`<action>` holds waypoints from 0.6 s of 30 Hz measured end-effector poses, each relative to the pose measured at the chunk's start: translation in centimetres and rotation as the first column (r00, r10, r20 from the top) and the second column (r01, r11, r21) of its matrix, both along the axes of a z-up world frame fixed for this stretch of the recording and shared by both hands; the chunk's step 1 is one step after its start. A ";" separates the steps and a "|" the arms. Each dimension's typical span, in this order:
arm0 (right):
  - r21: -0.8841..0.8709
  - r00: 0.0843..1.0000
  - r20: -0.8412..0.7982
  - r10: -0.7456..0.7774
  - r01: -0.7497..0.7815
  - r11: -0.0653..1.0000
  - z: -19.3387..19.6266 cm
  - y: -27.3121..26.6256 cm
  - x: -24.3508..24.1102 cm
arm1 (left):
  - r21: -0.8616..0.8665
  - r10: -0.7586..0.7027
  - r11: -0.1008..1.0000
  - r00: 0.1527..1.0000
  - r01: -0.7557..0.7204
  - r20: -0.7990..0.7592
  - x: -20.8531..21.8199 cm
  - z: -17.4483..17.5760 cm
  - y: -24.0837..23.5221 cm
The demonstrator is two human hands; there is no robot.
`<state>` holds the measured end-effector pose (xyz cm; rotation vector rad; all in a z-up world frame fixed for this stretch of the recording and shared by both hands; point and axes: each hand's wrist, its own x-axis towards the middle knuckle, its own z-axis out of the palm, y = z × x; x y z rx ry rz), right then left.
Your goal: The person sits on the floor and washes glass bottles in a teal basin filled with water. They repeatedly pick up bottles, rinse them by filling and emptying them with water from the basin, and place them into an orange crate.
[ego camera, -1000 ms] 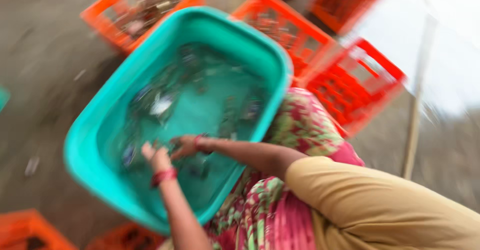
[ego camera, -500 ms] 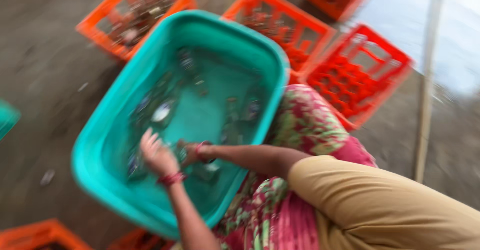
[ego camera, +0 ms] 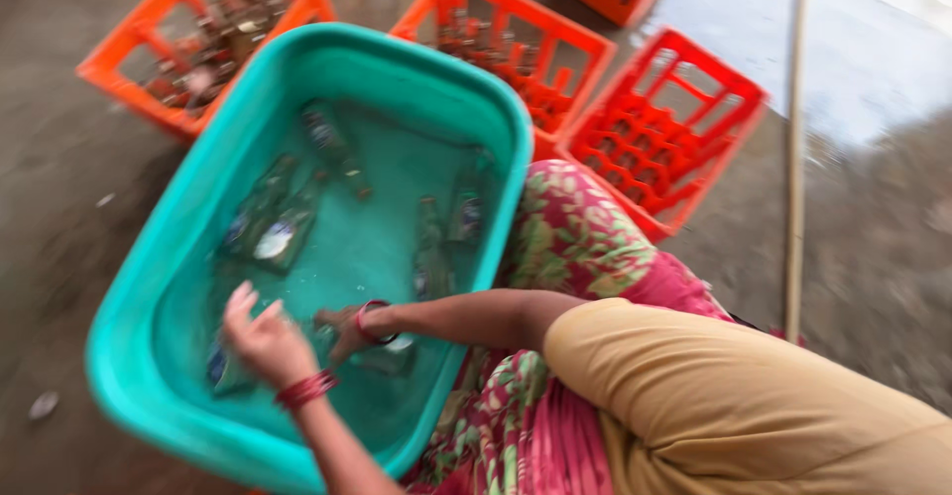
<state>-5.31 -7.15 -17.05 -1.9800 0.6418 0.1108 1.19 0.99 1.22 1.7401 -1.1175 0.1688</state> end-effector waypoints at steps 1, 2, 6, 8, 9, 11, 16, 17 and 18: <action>0.058 0.996 -0.085 -0.019 0.024 0.998 0.1 -0.4 -0.4 | -0.026 0.004 1.000 0.990 -0.008 -0.143 0.8 -1.1 0.0; 0.044 0.996 -0.083 -0.011 0.014 0.999 0.4 -0.3 -0.3 | -0.045 0.021 0.998 0.960 -0.035 -0.278 1.7 -1.9 0.2; 0.032 0.998 0.058 -0.023 0.021 0.999 0.3 0.1 0.4 | -0.081 -0.006 0.996 0.907 -0.031 -0.420 3.4 -3.6 1.0; 0.047 0.996 0.073 -0.050 0.046 0.998 0.1 -0.4 0.0 | -0.008 0.044 0.998 0.883 -0.054 -0.466 3.3 -3.7 0.6; 0.053 0.998 0.021 -0.057 0.056 0.997 0.1 -0.6 -0.2 | -0.007 0.047 0.998 0.891 -0.056 -0.452 3.2 -3.7 0.4; 0.054 0.997 0.017 -0.069 0.068 0.996 0.3 -0.7 -0.3 | -0.001 0.053 0.998 0.906 -0.059 -0.420 3.1 -3.5 0.5; -0.033 1.000 -0.016 -0.012 0.011 0.999 1.0 -0.7 0.1 | -0.052 -0.004 0.999 0.947 -0.013 -0.320 2.9 -3.5 0.7; 0.009 1.000 -0.004 -0.025 0.025 1.000 1.1 -0.8 0.2 | -0.046 -0.002 0.999 0.951 -0.013 -0.309 2.9 -3.4 0.6; 0.051 0.999 0.006 -0.039 0.038 0.998 1.1 -0.8 0.2 | -0.020 0.020 0.999 0.930 -0.029 -0.367 2.8 -3.4 0.5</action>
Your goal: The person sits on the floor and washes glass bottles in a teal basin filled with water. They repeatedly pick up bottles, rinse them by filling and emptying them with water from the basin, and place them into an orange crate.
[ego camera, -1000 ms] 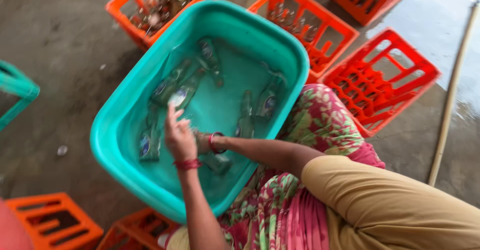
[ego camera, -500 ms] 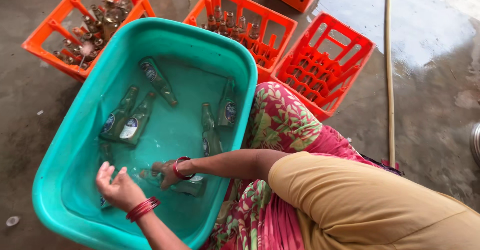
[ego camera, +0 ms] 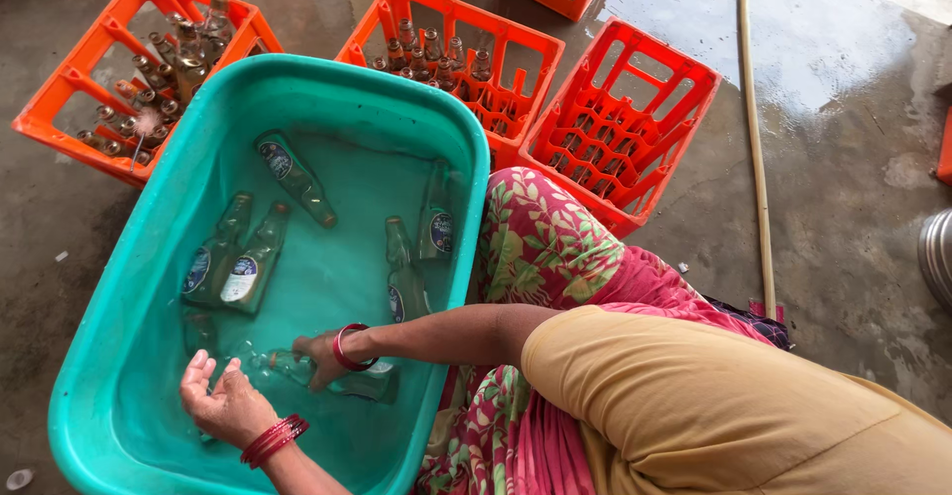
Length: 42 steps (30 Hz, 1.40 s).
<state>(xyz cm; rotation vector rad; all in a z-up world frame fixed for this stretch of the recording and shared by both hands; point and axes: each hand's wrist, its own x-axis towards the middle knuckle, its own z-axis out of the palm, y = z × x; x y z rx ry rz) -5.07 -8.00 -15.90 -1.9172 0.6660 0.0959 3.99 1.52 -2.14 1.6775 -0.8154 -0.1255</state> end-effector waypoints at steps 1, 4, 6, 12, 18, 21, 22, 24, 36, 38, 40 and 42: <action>0.042 1.000 0.012 -0.014 0.013 0.999 0.0 0.0 0.0 | 0.026 0.014 1.000 0.998 -0.012 -0.062 0.0 0.1 0.0; -0.020 0.998 -0.057 -0.010 0.009 1.000 -0.2 0.3 0.0 | 0.046 0.023 0.999 0.991 -0.017 -0.131 0.0 0.3 0.4; 0.020 0.997 -0.077 -0.019 0.021 1.000 -0.2 0.2 -0.2 | 0.055 0.028 0.998 0.991 -0.021 -0.133 0.1 0.1 0.4; -0.005 0.999 0.020 -0.041 0.041 0.999 0.5 0.4 -0.1 | -0.020 -0.044 0.999 0.998 0.043 -0.045 0.3 -0.2 0.1; -0.066 0.999 0.039 -0.029 0.032 0.997 -0.4 -1.3 -1.6 | -0.111 -0.267 0.955 0.960 0.275 0.081 -5.6 4.5 -1.7; -0.066 0.998 0.058 0.037 -0.033 0.997 -2.8 -0.8 -2.4 | -0.016 -0.274 0.948 0.838 0.319 0.472 -8.1 6.8 -2.3; -0.063 0.997 0.060 0.056 -0.052 0.997 -3.4 -1.2 -2.7 | -0.024 -0.300 0.937 0.841 0.347 0.451 -8.6 7.4 -2.5; -0.054 0.994 0.051 0.095 -0.093 0.994 -4.1 -1.3 -3.3 | 0.086 -0.356 0.934 0.921 0.346 0.159 -9.3 8.3 -2.2; -0.116 0.991 0.083 0.104 -0.094 0.989 1.5 -0.9 -2.1 | -0.145 0.000 0.989 0.990 -0.021 -0.144 -1.5 6.2 1.3; -0.085 0.993 0.022 0.119 -0.117 0.990 2.2 -1.1 -2.1 | -0.305 0.042 0.944 0.961 -0.127 -0.272 0.7 5.4 2.2; -0.100 0.993 0.003 0.120 -0.119 0.988 2.5 -1.3 -2.3 | -0.384 0.059 0.894 0.910 -0.231 -0.410 2.1 4.8 2.9; -0.128 0.997 0.003 0.079 -0.078 0.989 2.5 -1.4 -2.4 | -0.382 0.067 0.864 0.827 -0.327 -0.557 3.1 4.4 3.7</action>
